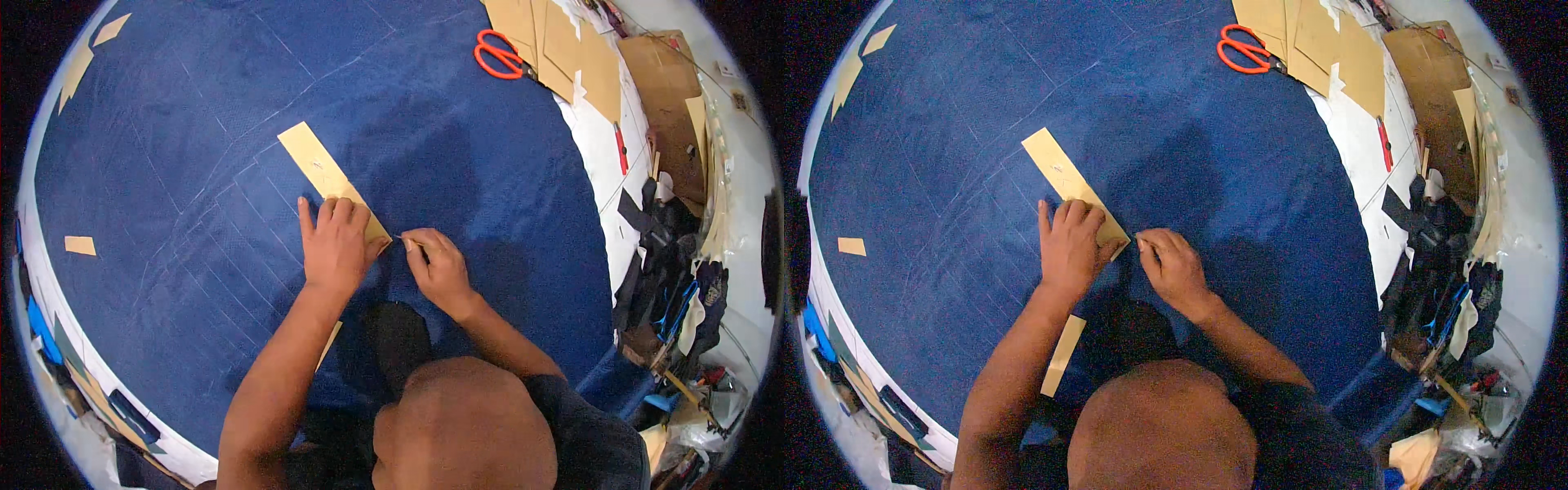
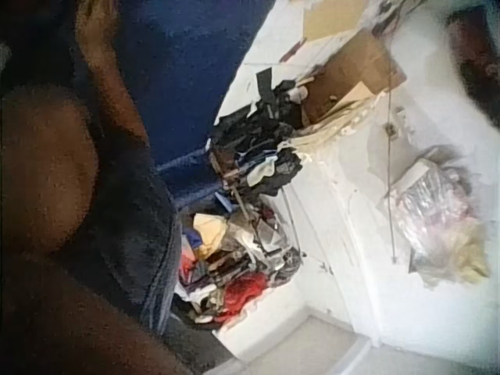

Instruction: The person marks vertical lines onto a blue fabric using a rectangular template and a pencil.

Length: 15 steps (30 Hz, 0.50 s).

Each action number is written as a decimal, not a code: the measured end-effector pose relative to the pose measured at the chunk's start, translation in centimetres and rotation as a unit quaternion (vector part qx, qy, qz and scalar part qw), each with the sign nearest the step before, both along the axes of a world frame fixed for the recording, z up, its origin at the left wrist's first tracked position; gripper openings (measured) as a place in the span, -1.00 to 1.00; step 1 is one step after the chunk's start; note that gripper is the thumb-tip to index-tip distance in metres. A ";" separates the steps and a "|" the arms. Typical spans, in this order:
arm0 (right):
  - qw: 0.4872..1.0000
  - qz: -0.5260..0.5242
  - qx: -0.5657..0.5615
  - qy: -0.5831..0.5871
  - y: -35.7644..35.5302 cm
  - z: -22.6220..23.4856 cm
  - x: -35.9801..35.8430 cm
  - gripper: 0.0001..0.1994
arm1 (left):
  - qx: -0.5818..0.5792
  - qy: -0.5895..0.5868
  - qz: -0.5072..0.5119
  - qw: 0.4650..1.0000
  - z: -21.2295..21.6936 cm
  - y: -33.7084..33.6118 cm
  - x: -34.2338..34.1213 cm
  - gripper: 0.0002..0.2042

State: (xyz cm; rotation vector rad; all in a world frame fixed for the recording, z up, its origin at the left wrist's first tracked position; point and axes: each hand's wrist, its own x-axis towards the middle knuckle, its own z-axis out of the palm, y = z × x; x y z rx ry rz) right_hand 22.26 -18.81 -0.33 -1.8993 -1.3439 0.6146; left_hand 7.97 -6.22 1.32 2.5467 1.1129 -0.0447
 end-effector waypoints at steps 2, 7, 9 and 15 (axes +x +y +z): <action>1.000 0.012 0.020 -0.013 -0.1 -0.3 -0.2 -0.88 | 0.016 0.001 0.003 1.000 -0.2 -0.2 0.2 -0.54; 0.998 0.040 0.016 -0.046 -0.7 -0.6 -0.1 -0.86 | 0.019 0.017 0.007 1.000 -0.3 -0.1 0.4 -0.55; 0.997 0.065 0.002 -0.046 -0.8 -0.6 0.1 -0.85 | 0.011 0.019 0.009 1.000 -0.4 -0.2 0.6 -0.57; 0.992 0.093 0.037 -0.083 0.0 -0.1 0.0 -0.83 | 0.010 0.012 0.013 1.000 0.0 0.0 0.5 -0.57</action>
